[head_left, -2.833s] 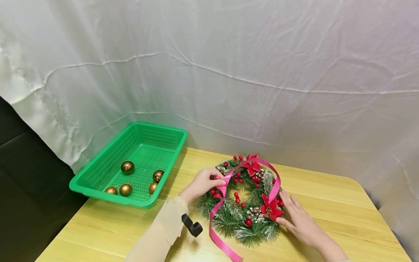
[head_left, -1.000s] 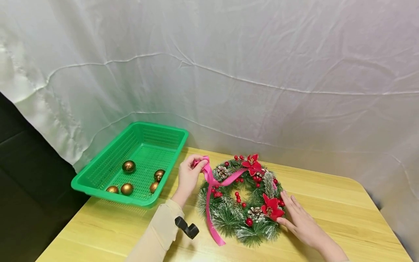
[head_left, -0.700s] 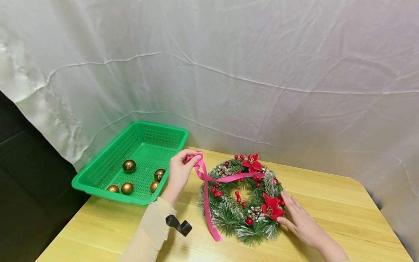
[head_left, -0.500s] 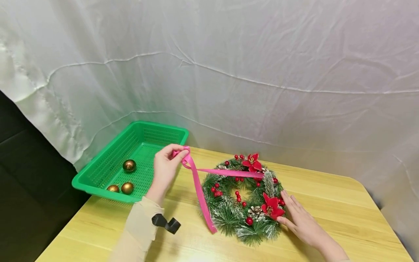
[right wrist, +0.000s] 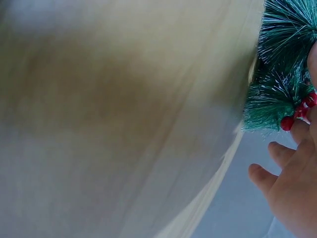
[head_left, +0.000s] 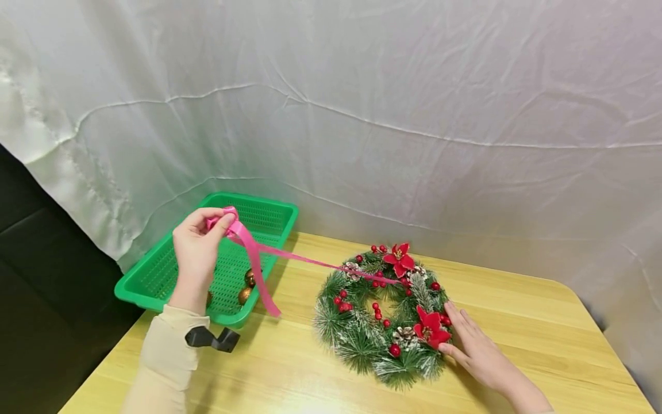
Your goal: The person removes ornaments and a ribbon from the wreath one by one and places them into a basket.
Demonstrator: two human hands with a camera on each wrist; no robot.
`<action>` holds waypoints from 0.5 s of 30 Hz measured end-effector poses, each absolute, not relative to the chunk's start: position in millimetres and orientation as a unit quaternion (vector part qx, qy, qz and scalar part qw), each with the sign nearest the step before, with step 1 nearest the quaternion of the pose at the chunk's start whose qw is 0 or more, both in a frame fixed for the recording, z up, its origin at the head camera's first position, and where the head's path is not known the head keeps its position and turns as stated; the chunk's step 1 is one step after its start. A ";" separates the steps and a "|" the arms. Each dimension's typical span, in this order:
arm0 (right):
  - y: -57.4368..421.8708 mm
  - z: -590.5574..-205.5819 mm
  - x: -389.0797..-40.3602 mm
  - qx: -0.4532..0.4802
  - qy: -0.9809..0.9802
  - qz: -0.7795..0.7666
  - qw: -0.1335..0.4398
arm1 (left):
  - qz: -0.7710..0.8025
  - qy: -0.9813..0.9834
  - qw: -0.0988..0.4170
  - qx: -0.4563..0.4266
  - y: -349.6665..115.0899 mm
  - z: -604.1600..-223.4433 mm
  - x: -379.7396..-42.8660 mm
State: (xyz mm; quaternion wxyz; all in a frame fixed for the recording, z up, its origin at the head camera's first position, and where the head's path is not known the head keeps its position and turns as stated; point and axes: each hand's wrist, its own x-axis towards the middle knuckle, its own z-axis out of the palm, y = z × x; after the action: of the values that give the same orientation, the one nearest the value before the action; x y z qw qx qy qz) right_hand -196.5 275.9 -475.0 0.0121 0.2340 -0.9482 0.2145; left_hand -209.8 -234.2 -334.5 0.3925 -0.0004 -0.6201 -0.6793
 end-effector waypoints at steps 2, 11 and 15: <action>276.3 -474.6 -196.7 0.234 -0.948 0.213 0.012 | -0.680 -0.614 0.402 0.005 -241.4 -330.8 -209.2; 276.3 -475.3 -195.6 0.231 -0.950 0.210 0.017 | -0.698 -0.549 0.458 0.034 -282.7 -315.2 -209.5; 276.5 -475.3 -195.2 0.228 -0.952 0.204 0.019 | -0.695 -0.525 0.488 0.049 -301.3 -311.5 -204.8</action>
State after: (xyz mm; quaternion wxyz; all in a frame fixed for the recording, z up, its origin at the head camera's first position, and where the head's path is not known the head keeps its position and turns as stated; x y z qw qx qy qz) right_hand -195.2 276.5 -475.3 0.0191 0.2278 -0.9519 0.2042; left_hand -204.8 -301.3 -311.5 0.4882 0.0490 -0.5252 -0.6953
